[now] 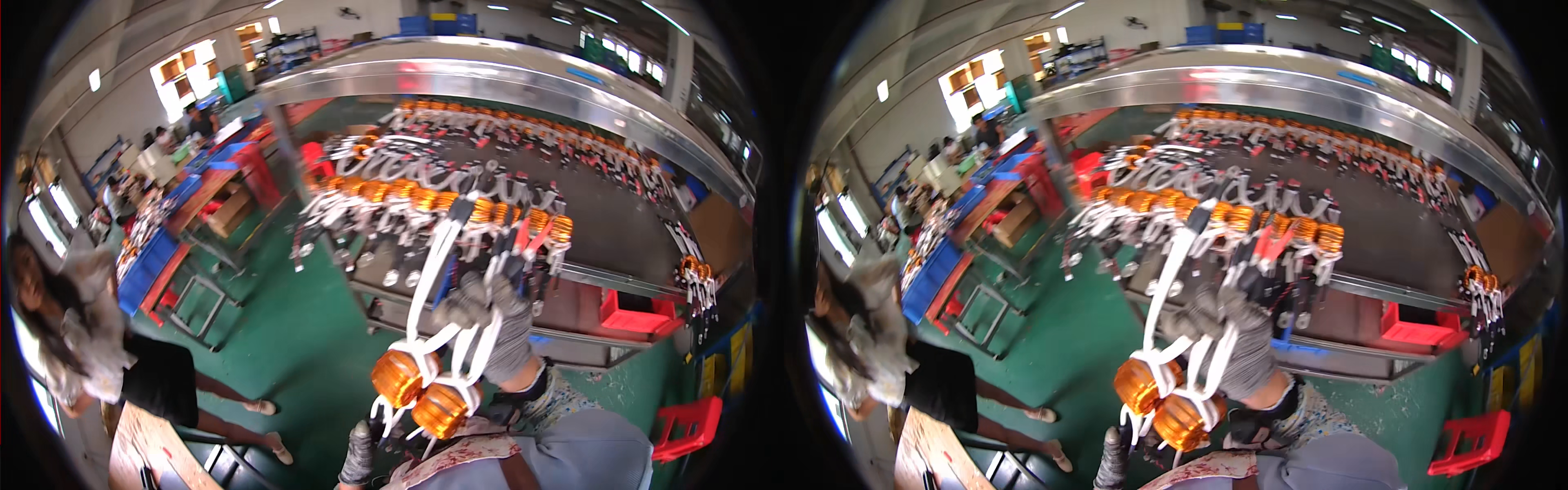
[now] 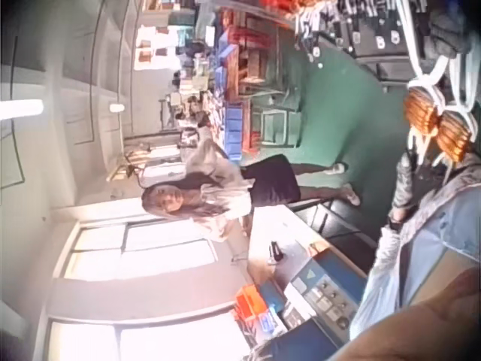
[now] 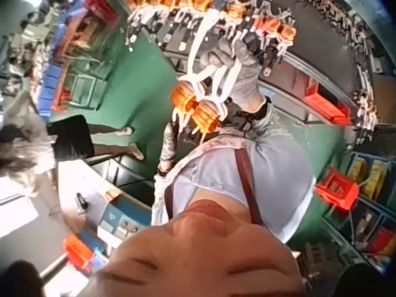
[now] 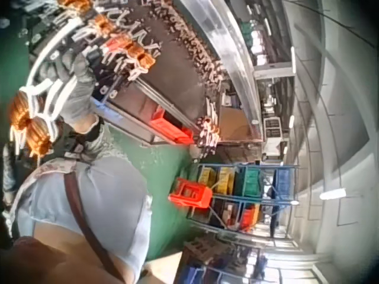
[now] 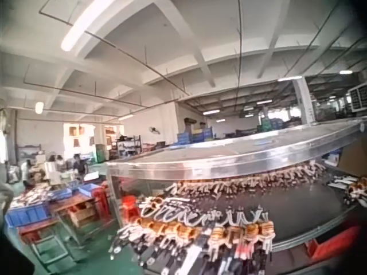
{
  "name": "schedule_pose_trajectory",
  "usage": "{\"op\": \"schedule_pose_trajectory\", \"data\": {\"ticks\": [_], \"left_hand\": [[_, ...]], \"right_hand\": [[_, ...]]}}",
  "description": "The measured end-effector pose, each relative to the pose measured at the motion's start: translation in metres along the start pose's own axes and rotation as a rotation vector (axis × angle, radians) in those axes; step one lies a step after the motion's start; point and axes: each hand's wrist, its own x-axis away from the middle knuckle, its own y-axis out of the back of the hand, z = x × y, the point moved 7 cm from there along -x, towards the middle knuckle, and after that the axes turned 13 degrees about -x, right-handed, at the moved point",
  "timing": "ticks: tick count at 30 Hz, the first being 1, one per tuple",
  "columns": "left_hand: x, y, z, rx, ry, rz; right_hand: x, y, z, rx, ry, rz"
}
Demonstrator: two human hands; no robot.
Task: Processing induction coils by placing them into a heat treatment or testing machine and then organizing them on a metal rack.
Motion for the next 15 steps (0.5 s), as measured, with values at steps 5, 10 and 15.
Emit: {"op": "schedule_pose_trajectory", "data": {"ticks": [5, 10, 15], "left_hand": [[-0.078, -0.128, -0.101, -0.352, -0.144, 0.504], [-0.121, -0.247, -0.174, -0.493, -0.505, 0.787], [-0.164, -0.345, -0.162, 0.105, -0.110, 1.050]], "right_hand": [[0.006, 0.031, 0.201, 0.172, 0.316, -0.271], [0.001, 0.041, 0.351, 0.163, 0.137, -0.169], [-0.009, 0.083, 0.475, 0.274, 0.356, -0.291]]}}
